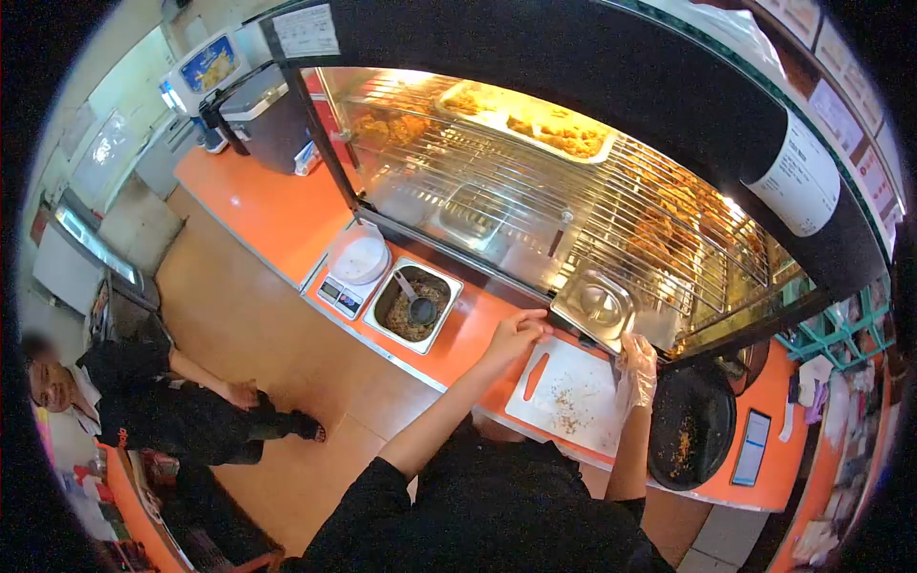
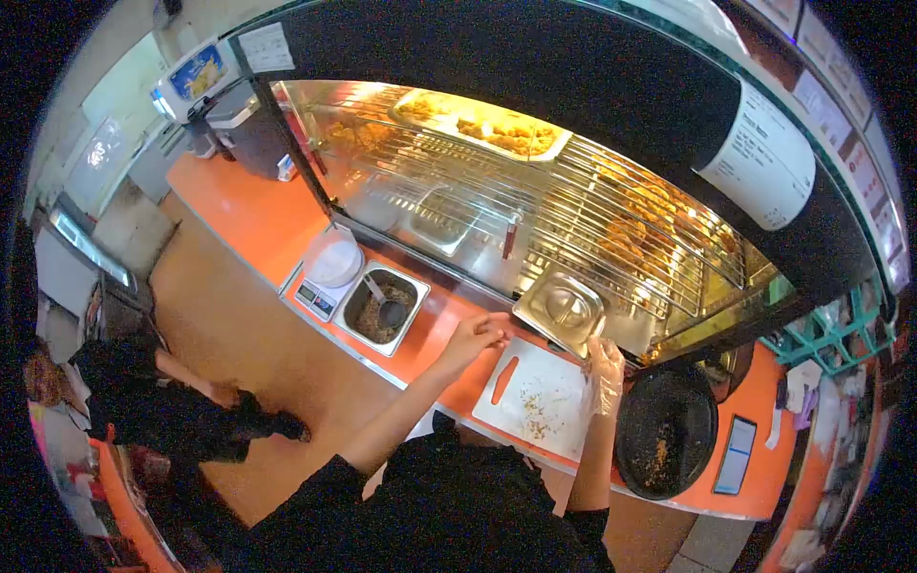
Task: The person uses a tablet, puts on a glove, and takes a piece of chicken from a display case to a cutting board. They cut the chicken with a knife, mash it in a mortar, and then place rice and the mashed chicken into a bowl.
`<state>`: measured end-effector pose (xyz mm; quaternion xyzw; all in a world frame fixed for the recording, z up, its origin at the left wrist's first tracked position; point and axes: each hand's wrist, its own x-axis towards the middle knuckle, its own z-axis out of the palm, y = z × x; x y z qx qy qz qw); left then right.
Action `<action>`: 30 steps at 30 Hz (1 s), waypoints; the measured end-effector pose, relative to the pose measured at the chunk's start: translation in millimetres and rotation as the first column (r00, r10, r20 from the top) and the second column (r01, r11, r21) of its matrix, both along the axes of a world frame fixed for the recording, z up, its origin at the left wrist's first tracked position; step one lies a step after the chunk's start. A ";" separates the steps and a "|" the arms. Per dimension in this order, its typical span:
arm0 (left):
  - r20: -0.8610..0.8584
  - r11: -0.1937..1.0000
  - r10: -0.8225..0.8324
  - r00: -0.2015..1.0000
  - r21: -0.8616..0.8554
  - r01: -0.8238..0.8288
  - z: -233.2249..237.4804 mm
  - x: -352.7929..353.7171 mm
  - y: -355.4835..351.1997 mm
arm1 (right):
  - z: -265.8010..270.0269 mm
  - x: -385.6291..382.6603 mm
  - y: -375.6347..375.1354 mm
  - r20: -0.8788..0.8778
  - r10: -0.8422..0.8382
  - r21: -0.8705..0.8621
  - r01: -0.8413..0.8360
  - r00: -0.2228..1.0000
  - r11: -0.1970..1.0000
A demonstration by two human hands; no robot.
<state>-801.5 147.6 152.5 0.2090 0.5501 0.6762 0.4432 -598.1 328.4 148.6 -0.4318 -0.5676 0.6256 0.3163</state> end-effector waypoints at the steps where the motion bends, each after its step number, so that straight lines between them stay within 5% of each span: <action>1: -0.003 1.000 -0.019 1.000 -0.024 0.018 1.8 -2.7 -9.2 | 13.1 -5.0 -7.4 -0.068 0.013 0.068 -0.008 0.998 0.998; 2: -0.181 1.000 0.012 0.983 -0.015 -0.015 -8.6 -11.8 -19.5 | -1.5 -4.4 0.3 -0.083 -0.018 -0.001 0.018 0.996 1.000; 4: -0.645 0.986 0.045 0.763 -0.096 -0.139 -26.5 -51.1 -46.6 | -15.1 -1.7 5.6 -0.105 -0.067 -0.083 0.058 0.992 0.995; 6: -0.962 0.869 -0.068 0.265 -0.188 -0.457 -5.6 -90.7 -77.9 | -13.9 -3.5 9.6 -0.044 -0.087 -0.082 0.083 0.995 0.993; 7: -0.944 0.817 -0.207 0.256 -0.311 -0.485 8.3 -108.7 -91.2 | -13.4 -3.5 9.9 0.014 -0.127 -0.078 0.128 0.992 0.989; 9: -0.919 0.764 -0.392 -0.043 -0.300 -0.571 -8.3 -154.5 -112.4 | -13.6 -3.4 5.0 -0.031 -0.163 -0.090 0.159 0.986 0.983; 12: -0.876 0.817 -0.436 -0.204 -0.291 -0.498 -40.5 -206.2 -128.3 | -0.9 -1.1 -6.2 -0.145 -0.156 -0.106 0.142 0.977 0.984; 14: -0.704 0.776 -0.613 -0.359 -0.449 -0.444 -36.2 -216.3 -130.6 | 3.4 -1.8 -13.4 -0.031 -0.209 -0.126 0.204 0.977 0.971; 21: -0.752 0.871 -0.490 -0.441 -0.415 -0.262 26.4 -213.2 -150.0 | -13.5 9.3 -32.0 0.038 -0.346 0.029 0.345 0.938 0.938; 23: -0.826 0.881 -0.471 -0.311 -0.420 -0.219 34.1 -210.7 -163.2 | -14.3 6.2 -46.1 0.116 -0.394 0.123 0.381 0.912 0.916; 25: -0.875 0.928 -0.372 -0.309 -0.338 -0.158 30.5 -214.7 -175.4 | -6.0 -6.8 -65.8 0.080 -0.534 0.457 0.445 0.842 0.770; 30: -0.938 0.987 -0.158 -0.308 -0.163 -0.009 -6.9 -216.7 -186.6 | 14.9 -44.4 -117.8 0.061 -0.354 0.354 0.311 0.933 0.882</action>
